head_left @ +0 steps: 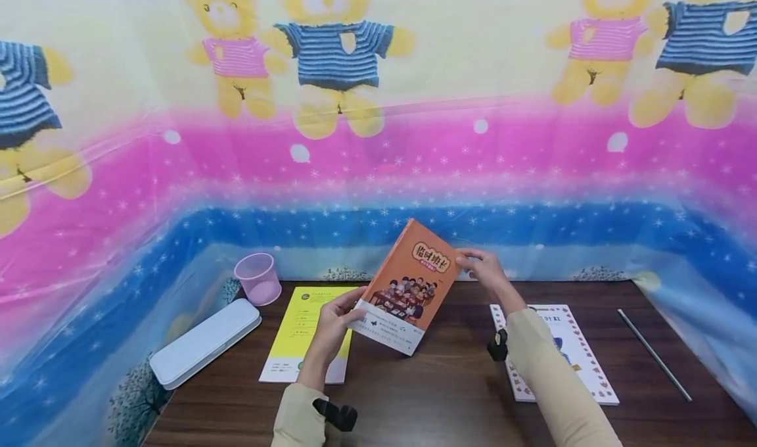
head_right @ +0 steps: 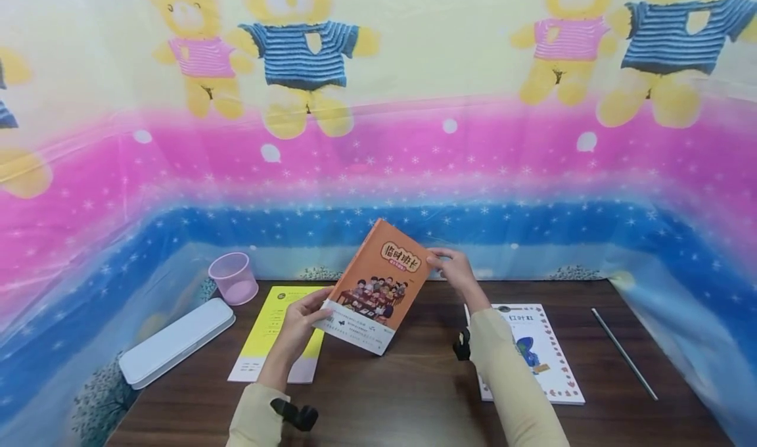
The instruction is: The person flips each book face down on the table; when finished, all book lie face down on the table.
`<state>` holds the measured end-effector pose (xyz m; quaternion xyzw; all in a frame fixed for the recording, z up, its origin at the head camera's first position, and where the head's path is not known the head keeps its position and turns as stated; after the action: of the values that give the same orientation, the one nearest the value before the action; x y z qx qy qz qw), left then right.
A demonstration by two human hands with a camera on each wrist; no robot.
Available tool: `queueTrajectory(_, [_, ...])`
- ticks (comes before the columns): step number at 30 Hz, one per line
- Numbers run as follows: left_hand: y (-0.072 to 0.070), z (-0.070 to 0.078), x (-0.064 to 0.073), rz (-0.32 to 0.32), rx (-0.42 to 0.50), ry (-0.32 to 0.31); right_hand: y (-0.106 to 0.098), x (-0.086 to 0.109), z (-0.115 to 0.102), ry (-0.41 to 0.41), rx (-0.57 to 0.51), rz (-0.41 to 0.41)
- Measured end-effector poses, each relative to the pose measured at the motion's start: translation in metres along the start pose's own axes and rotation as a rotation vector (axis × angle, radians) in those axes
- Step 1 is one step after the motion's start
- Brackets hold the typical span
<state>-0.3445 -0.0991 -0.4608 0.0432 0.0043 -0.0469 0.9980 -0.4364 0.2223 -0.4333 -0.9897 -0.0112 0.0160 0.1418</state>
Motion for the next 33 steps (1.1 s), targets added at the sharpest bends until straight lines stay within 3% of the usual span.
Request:
queueTrajectory(6, [0.000,0.006,-0.005,-0.003,0.008,0.028,-0.008,0.004,-0.024,-0.084,-0.140,-0.036])
queueTrajectory(13, [-0.002,0.002,-0.011,0.017,0.086,0.014,-0.008,0.002,-0.042,-0.171,-0.275,-0.076])
queueTrajectory(17, [-0.003,-0.004,-0.010,0.021,0.185,0.001,-0.006,0.006,-0.039,-0.140,-0.333,-0.088])
queueTrajectory(22, [-0.001,-0.020,-0.005,-0.023,0.359,0.001,-0.002,0.014,-0.030,-0.099,-0.414,-0.078])
queueTrajectory(24, [-0.001,-0.027,-0.002,-0.018,0.379,-0.010,0.000,0.016,-0.027,-0.096,-0.469,-0.091])
queueTrajectory(28, [-0.002,-0.039,0.001,0.057,0.323,-0.073,0.004,0.019,-0.022,-0.083,-0.537,-0.132])
queueTrajectory(33, [-0.002,-0.046,-0.002,0.085,0.325,-0.134,0.004,0.020,-0.017,-0.095,-0.522,-0.167])
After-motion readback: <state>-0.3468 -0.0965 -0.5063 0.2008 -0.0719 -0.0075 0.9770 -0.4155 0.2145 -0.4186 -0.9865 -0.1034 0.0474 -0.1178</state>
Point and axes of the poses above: each hand's wrist, its own x-axis away from the middle knuckle, its own y-axis out of the palm, z = x × y, the point moved 3 cm from there along -x, towards the middle knuckle, and after that the axes turned 3 degrees about -y, right-handed, at the moved point
